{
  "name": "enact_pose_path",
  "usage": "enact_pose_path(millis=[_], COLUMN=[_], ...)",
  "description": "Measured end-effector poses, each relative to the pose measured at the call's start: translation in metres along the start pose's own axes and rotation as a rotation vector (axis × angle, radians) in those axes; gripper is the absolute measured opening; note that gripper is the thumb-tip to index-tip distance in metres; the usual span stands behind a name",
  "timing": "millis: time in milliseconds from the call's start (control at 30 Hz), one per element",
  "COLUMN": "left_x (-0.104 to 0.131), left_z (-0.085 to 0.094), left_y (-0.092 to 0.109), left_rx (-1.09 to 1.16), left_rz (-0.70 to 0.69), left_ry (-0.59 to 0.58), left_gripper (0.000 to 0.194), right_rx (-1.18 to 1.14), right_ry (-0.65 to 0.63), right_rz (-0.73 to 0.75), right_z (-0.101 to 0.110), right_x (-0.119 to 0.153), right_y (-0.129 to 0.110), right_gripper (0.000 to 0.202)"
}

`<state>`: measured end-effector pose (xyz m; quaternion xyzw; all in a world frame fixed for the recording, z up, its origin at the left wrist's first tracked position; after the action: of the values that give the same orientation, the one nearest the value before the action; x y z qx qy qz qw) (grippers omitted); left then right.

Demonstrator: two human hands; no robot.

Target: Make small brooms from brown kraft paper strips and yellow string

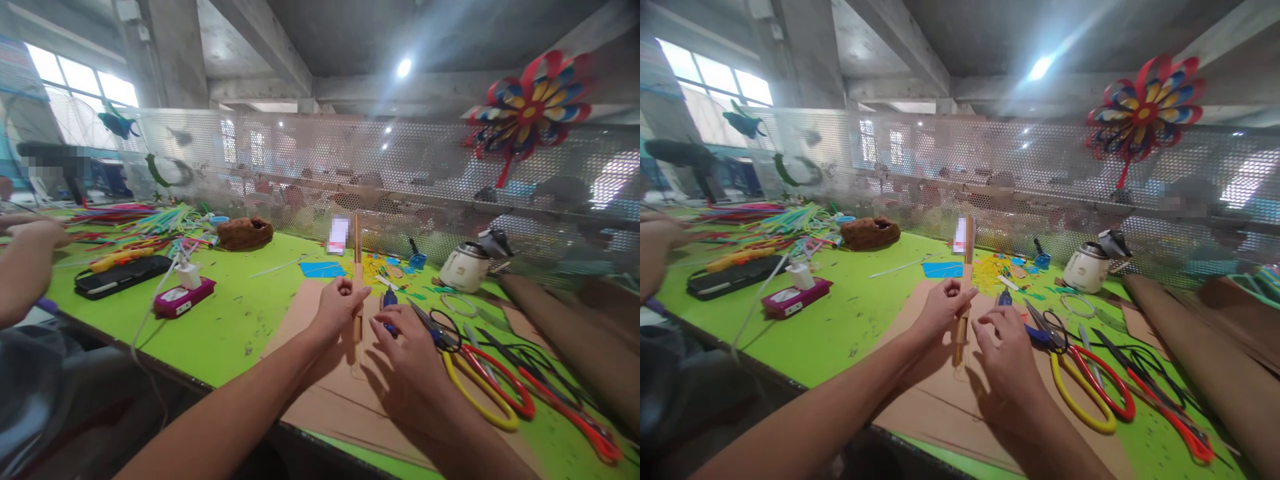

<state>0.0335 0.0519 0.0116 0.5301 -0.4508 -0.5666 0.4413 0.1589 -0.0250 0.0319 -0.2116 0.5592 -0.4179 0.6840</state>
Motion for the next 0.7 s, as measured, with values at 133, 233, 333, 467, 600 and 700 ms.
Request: enact_pose_path(millis=[133,233,333,467,600,700], left_x=[0.004,0.009,0.014,0.019,0.019,0.018], left_z=[-0.01,-0.016,-0.019,-0.025,-0.03,-0.032], left_y=[-0.001,0.001,0.005,0.008,0.005,0.002], left_rx=[0.002,0.027,0.049,0.145,0.193,0.168], left_rz=[-0.005,-0.002,0.0,0.021,0.05,0.05], left_ry=[-0.071,-0.099,-0.122,-0.227,-0.333,-0.363], left_gripper=[0.036,0.036,0.033,0.03,0.03,0.031], right_rx=[-0.299,-0.401,-0.444,-0.423,-0.321,-0.223], right_ry=[-0.062,-0.081,-0.05,0.012,0.09,0.133], right_rz=[-0.269,-0.331,-0.354,-0.343,-0.298,-0.252], right_z=[-0.021,-0.034,-0.035,-0.027,-0.016,-0.009], right_x=[0.007,0.012,0.013,0.011,0.009,0.009], right_y=[0.028,0.038,0.046,0.049,0.041,0.034], right_gripper=[0.024,0.028,0.03,0.034,0.033,0.03])
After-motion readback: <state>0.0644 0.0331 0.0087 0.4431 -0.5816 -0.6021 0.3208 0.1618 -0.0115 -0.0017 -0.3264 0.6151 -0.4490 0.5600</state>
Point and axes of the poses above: each hand's wrist, its own x-axis away from the middle knuckle, its own z-axis out of the back of the hand, y = z × x, the point moved 8 cm from there along -x, towards the middle knuckle, and after that the axes turned 15 degrees about -x, right-handed, at the moved point
